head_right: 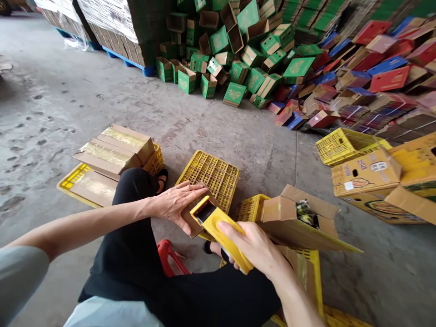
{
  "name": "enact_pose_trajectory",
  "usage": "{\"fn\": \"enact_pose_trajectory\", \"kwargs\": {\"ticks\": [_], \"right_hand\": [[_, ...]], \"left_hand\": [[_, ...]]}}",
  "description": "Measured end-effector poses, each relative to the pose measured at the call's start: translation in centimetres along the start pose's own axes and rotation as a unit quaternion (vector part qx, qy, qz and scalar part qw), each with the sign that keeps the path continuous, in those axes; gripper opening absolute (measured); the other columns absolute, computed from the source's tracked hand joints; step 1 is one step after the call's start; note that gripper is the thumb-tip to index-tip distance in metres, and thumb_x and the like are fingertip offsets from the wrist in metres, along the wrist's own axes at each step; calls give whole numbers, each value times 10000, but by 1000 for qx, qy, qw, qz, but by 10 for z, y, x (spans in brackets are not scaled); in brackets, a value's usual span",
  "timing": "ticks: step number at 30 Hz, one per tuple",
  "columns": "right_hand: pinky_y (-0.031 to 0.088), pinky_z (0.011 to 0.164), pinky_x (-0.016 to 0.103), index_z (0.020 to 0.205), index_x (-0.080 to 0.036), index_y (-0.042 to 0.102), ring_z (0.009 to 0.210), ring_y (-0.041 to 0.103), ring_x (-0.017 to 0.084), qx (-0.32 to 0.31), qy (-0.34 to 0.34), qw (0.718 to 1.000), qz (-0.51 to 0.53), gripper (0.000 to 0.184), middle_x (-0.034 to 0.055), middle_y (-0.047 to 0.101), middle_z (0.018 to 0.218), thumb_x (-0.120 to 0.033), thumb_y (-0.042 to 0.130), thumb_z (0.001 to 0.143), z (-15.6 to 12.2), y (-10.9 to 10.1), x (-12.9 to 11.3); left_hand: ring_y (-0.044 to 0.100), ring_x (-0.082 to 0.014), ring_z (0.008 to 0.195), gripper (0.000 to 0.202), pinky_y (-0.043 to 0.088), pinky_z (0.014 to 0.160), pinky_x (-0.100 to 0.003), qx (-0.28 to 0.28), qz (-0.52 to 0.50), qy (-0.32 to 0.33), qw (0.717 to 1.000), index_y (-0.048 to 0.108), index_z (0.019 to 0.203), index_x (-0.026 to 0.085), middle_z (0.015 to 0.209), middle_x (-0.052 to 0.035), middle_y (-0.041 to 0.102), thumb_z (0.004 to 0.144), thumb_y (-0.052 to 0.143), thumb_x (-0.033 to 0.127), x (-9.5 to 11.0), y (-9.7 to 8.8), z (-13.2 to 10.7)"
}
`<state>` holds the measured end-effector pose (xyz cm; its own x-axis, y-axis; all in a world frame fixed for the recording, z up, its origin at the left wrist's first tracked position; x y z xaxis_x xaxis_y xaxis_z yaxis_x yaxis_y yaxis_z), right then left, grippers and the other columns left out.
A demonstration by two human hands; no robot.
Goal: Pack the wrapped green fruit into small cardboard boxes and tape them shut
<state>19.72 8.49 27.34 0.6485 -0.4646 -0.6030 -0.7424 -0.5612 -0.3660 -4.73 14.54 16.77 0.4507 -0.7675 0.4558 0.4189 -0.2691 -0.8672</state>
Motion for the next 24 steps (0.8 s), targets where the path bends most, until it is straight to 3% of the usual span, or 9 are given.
{"fn": "enact_pose_trajectory", "kwargs": {"ticks": [6,13,21,24], "right_hand": [[477,435,225,800,-167,670,505,649,183,14,3,999,28,691,44,670,577,-854,599,794,-3,3,23],[478,461,229,849,-161,688,500,636,175,13,-5,999,41,684,44,682,577,-839,612,802,-5,0,45],[494,479,245,795,-173,639,528,671,197,9,-51,997,53,646,54,707,595,-817,608,828,21,21,43],[481,461,241,794,-174,633,507,659,189,31,-74,996,39,648,47,700,583,-821,607,827,38,15,36]], "left_hand": [[223,-397,1599,1410,186,1287,-576,-48,2,3,999,87,1679,104,1712,-257,223,669,755,826,-3,0,1],[187,-381,1611,1399,143,1293,-586,-77,-2,9,997,20,1688,118,1726,-235,195,708,745,803,-2,-2,3],[128,-355,1627,1248,79,1298,-573,-110,52,-4,993,45,1701,176,1747,-186,151,807,665,787,-20,-15,-7],[118,-353,1629,1202,94,1294,-581,-103,77,-39,991,66,1701,167,1745,-199,141,839,611,802,-24,-15,-13]]}}
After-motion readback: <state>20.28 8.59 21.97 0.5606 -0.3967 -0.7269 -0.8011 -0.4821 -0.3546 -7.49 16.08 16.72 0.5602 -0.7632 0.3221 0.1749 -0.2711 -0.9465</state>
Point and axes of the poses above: each hand's wrist, its own z-axis towards the middle knuckle, its own y-axis out of the palm, x = y × z, the point moved 3 cm from there along z, towards the middle knuckle
